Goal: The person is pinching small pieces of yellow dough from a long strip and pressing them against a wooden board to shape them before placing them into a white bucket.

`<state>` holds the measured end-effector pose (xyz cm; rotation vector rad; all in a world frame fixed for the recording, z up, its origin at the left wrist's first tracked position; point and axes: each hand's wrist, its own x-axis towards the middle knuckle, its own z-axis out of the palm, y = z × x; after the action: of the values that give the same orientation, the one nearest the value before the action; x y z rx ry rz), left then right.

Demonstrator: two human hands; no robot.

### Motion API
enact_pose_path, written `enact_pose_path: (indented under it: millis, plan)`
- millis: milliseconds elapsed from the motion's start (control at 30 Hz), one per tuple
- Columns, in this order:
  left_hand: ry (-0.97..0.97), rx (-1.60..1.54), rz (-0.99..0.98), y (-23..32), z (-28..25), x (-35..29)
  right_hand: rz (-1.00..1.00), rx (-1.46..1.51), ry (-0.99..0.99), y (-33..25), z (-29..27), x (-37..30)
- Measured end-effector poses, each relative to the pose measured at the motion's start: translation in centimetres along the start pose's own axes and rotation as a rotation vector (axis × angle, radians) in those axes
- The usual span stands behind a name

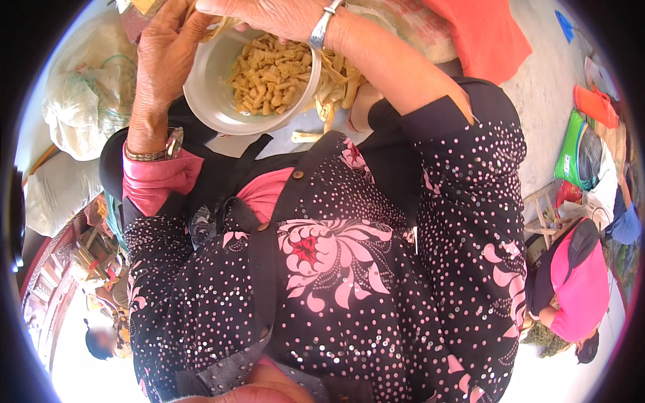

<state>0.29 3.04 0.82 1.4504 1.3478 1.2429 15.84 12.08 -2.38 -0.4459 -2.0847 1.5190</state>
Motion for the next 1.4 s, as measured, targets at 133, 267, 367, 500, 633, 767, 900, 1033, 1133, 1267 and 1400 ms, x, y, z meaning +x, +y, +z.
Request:
enact_pose_path:
  millis: [133, 267, 367, 500, 633, 767, 900, 1033, 1133, 1267, 1400]
  plan:
    - [-0.059, -0.439, 0.021, -1.0, -0.7, 0.2, 0.213, 0.075, -0.057, -1.8, -0.4, -0.1]
    - [-0.179, -0.753, 0.066, -0.6, -0.8, 0.5, 0.199, 0.209, 0.065, -4.5, -0.1, -0.2]
    - [-0.229, -0.786, 0.059, -0.4, -1.0, 0.5, 0.084, 0.365, 0.027, -2.7, -0.7, -0.2]
    - [-0.284, -0.619, 0.152, 0.1, -0.6, 0.9, 0.104, 0.299, 0.020, -3.3, -1.5, -0.5]
    - [-0.117, -0.234, 0.130, 0.7, 0.9, 0.1, 0.108, 0.248, 0.012, -2.1, -0.7, -0.7]
    - [-0.076, -0.202, 0.067, 0.8, 1.2, 0.4, 0.106, 0.198, 0.080, -2.6, -0.5, -0.3]
    - [-0.120, -0.205, 0.144, 0.1, 1.3, 0.7, 0.110, 0.132, 0.139, -1.6, -0.6, -0.8]
    - [-0.168, -0.138, 0.178, -1.4, 0.8, 1.1, 0.177, 0.657, 0.041, -1.1, -0.7, -0.5]
    - [-0.138, -0.081, 0.207, -1.8, 0.9, 1.5, 0.138, 0.580, 0.051, -1.3, -1.1, -0.6]
    - [-0.019, -0.223, 0.095, 0.3, 2.7, 0.7, 0.030, 0.234, 0.130, -0.2, -1.0, -0.3]
    - [-0.088, -0.384, 0.071, -1.5, 1.7, 1.1, -0.297, -0.043, 0.346, 1.1, 0.6, 1.8]
